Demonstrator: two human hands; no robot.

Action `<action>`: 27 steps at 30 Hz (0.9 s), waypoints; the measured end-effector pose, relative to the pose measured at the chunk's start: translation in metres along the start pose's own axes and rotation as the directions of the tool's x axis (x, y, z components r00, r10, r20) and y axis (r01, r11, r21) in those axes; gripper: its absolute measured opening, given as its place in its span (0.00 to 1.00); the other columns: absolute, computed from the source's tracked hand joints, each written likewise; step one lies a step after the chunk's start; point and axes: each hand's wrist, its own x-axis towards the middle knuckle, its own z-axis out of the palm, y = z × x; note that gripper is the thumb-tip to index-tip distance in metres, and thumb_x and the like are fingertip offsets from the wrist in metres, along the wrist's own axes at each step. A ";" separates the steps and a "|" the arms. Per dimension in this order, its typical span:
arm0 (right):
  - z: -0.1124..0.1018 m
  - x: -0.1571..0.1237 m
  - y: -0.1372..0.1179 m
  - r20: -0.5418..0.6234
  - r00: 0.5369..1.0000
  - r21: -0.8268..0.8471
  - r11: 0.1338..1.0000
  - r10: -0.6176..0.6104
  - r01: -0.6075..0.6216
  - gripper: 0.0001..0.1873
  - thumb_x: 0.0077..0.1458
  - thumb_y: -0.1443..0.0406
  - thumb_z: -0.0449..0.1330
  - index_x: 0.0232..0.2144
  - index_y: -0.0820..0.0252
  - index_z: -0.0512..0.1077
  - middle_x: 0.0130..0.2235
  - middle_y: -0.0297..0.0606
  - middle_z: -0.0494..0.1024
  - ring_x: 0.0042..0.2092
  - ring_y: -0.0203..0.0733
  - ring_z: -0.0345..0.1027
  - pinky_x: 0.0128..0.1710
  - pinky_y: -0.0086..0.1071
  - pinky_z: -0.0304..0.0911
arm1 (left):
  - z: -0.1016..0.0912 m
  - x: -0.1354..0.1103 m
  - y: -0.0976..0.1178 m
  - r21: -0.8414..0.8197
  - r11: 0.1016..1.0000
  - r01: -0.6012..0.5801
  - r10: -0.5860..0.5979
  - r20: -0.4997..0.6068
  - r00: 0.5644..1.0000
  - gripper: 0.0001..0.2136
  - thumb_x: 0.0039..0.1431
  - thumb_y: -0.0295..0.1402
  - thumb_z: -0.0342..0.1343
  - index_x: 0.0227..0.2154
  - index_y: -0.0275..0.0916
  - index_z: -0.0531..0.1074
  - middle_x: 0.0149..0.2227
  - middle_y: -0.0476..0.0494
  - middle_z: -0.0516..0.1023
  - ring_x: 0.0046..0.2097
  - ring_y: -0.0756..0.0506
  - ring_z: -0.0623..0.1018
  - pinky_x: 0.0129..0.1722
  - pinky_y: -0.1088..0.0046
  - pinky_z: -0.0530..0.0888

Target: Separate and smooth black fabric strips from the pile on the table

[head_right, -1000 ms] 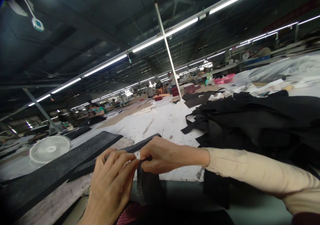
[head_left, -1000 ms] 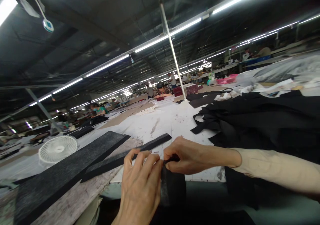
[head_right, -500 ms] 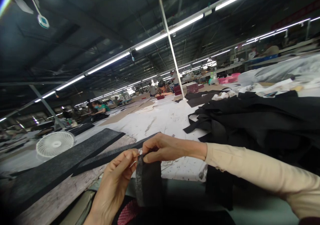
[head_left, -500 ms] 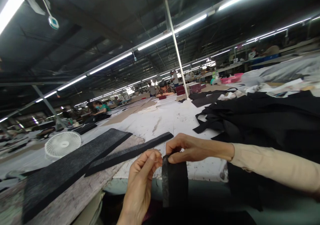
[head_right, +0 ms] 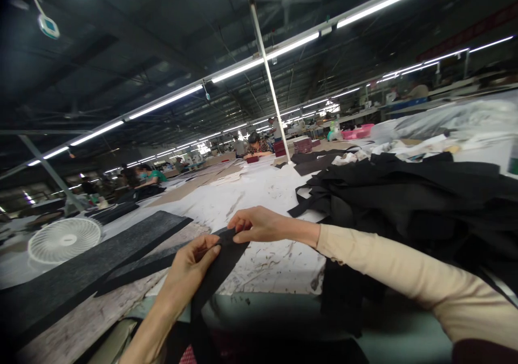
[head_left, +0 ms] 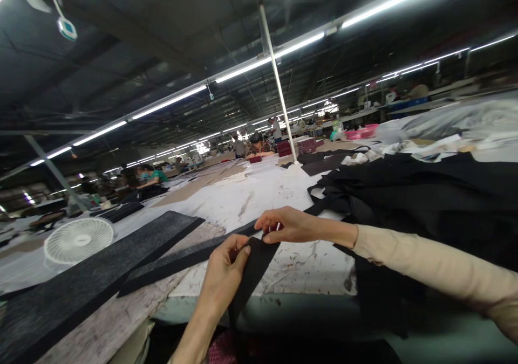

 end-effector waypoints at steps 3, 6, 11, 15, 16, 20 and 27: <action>-0.004 0.002 0.005 0.024 0.999 0.032 0.999 -0.037 0.037 0.16 0.46 0.66 0.61 0.40 0.64 0.73 0.28 0.32 0.71 0.30 0.32 0.64 0.31 0.27 0.60 | -0.014 0.016 0.007 0.261 0.963 -0.073 0.053 0.080 0.995 0.08 0.50 0.38 0.55 0.28 0.38 0.72 0.24 0.51 0.72 0.27 0.51 0.70 0.26 0.78 0.63; -0.009 0.006 0.016 0.064 0.991 0.112 0.986 0.121 -0.127 0.12 0.48 0.69 0.57 0.37 0.67 0.71 0.23 0.30 0.69 0.26 0.31 0.63 0.26 0.25 0.59 | -0.013 0.034 0.001 0.268 0.962 -0.049 -0.003 0.191 0.982 0.07 0.50 0.36 0.55 0.27 0.37 0.72 0.23 0.52 0.71 0.26 0.51 0.68 0.26 0.77 0.63; -0.034 0.011 0.051 0.093 0.935 -0.011 0.939 0.342 -0.343 0.12 0.48 0.72 0.54 0.37 0.67 0.71 0.31 0.37 0.76 0.26 0.30 0.67 0.23 0.22 0.60 | 0.022 0.062 -0.032 0.325 0.945 -0.027 -0.061 0.258 0.964 0.05 0.49 0.31 0.54 0.27 0.36 0.73 0.23 0.51 0.73 0.26 0.51 0.70 0.28 0.76 0.65; -0.055 0.009 0.078 0.088 0.965 -0.185 0.956 0.248 -0.229 0.15 0.53 0.67 0.55 0.42 0.69 0.73 0.36 0.43 0.77 0.29 0.32 0.68 0.26 0.24 0.62 | 0.050 0.074 -0.050 0.430 0.901 -0.058 -0.023 0.180 0.983 0.05 0.50 0.28 0.55 0.29 0.37 0.75 0.28 0.48 0.76 0.33 0.47 0.74 0.35 0.73 0.67; -0.058 0.008 0.083 0.109 0.968 -0.226 0.954 0.228 -0.199 0.15 0.54 0.66 0.55 0.41 0.69 0.74 0.36 0.44 0.77 0.29 0.32 0.68 0.26 0.24 0.62 | 0.055 0.075 -0.053 0.460 0.886 -0.060 -0.016 0.159 0.987 0.06 0.50 0.28 0.55 0.30 0.37 0.76 0.30 0.46 0.77 0.35 0.46 0.74 0.37 0.71 0.67; -0.062 0.004 0.102 0.134 0.966 -0.335 0.927 0.222 -0.167 0.16 0.54 0.66 0.55 0.41 0.71 0.75 0.34 0.44 0.78 0.27 0.32 0.66 0.27 0.24 0.62 | 0.067 0.077 -0.059 0.571 0.819 -0.055 0.000 0.095 0.995 0.08 0.52 0.27 0.55 0.33 0.39 0.77 0.37 0.43 0.78 0.43 0.43 0.74 0.44 0.68 0.67; -0.050 0.010 0.118 0.203 0.976 -0.492 0.870 0.075 0.036 0.15 0.54 0.70 0.56 0.43 0.70 0.76 0.38 0.46 0.78 0.32 0.35 0.69 0.35 0.27 0.61 | 0.071 0.072 -0.061 0.665 0.738 -0.112 0.043 0.120 0.992 0.11 0.55 0.27 0.53 0.37 0.44 0.79 0.37 0.44 0.75 0.43 0.43 0.74 0.43 0.69 0.67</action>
